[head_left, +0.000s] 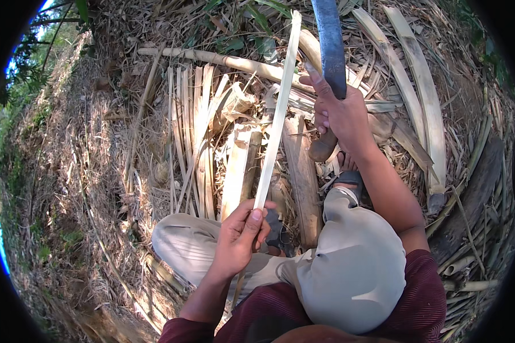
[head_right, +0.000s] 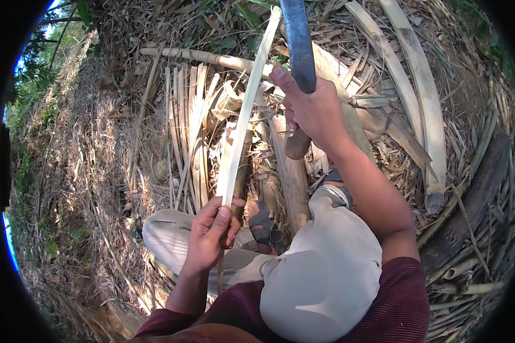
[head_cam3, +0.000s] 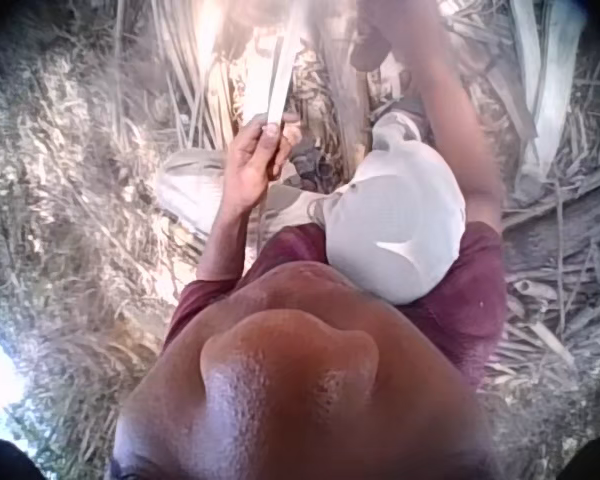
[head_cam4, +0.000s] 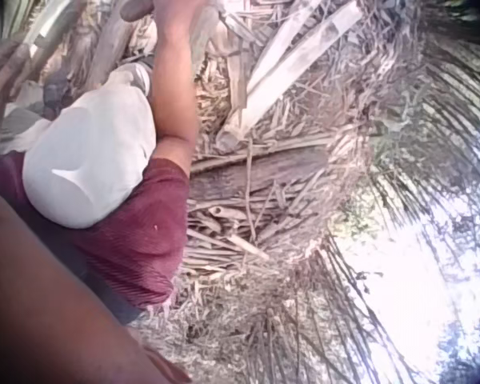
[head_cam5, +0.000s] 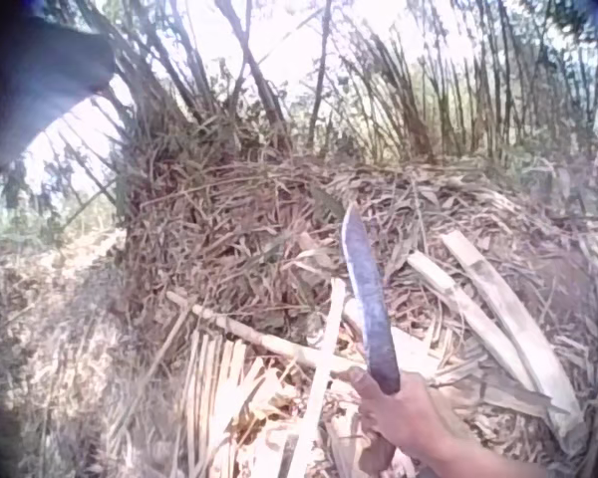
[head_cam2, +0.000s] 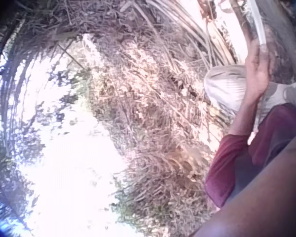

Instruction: The person holds a thin strip of bamboo and pulls a machete along it to shave and thin the material.

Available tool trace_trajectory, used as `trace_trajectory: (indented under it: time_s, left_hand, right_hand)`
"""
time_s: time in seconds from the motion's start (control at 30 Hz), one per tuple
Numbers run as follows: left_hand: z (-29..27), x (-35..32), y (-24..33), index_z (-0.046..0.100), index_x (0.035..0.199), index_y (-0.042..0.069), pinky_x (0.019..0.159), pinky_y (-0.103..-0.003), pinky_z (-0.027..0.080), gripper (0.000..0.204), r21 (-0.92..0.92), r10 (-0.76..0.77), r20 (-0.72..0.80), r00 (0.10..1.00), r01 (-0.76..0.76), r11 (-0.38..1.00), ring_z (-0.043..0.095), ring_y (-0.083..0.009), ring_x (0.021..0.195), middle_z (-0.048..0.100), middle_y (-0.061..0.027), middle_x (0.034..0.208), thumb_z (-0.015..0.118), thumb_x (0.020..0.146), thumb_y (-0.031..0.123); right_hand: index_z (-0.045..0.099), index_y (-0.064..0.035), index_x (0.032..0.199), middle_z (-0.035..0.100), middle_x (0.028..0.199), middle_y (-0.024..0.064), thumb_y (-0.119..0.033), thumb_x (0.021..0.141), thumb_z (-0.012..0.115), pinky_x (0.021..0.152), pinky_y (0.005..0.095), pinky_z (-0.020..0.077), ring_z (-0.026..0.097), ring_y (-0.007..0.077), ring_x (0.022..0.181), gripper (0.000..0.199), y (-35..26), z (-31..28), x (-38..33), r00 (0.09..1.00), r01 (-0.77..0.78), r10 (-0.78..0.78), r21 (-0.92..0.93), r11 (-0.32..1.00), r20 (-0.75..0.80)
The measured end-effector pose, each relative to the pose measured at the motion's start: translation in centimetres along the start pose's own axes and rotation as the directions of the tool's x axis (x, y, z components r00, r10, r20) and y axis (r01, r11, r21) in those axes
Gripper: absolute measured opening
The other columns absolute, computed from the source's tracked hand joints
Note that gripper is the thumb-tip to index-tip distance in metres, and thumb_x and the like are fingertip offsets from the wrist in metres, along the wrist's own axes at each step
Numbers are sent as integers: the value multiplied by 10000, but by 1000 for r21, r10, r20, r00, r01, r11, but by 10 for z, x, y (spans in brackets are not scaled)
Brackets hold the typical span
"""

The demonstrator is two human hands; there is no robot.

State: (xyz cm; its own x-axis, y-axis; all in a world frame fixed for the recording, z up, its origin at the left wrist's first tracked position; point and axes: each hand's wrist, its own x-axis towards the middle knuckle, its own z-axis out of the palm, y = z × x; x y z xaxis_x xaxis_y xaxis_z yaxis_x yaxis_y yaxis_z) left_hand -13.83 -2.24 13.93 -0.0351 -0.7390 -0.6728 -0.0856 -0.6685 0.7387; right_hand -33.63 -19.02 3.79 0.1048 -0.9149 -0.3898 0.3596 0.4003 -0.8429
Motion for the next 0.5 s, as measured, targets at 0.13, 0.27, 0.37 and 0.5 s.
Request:
trace_trajectory:
  time_s: [0.13,0.27,0.37,0.5]
  left_hand:
    - [-6,-17,-11,530,1157,32,542,-220,379,297,33,-65,118,991,61,998,468,-76,558,557,-47,717,408,1095,295]
    - [-13,-14,-15,519,1097,18,603,-255,458,270,8,-98,156,983,98,995,540,-113,591,601,-89,775,379,1099,248]
    - [-9,-4,-11,524,1080,2,638,-280,494,271,4,-95,175,980,96,995,573,-136,622,622,-103,817,384,1096,233]
    - [-10,2,-7,537,1105,-5,672,-296,515,271,9,-126,187,974,126,992,617,-155,692,652,-123,886,395,1092,226]
  right_hand:
    - [619,-29,920,483,599,-23,-272,925,742,416,254,371,438,58,460,272,1,7,1,995,-67,52,172,983,89]
    - [617,-16,964,488,624,-24,-205,919,733,422,252,376,444,57,473,226,4,8,-4,990,-73,48,194,978,130]
    - [611,-9,984,448,633,-38,-223,910,740,436,250,386,423,53,482,261,3,6,-7,983,-113,73,243,963,169]
    - [628,-8,963,507,634,-26,-148,900,743,432,246,397,460,51,486,191,-1,2,-8,982,-138,80,356,924,174]
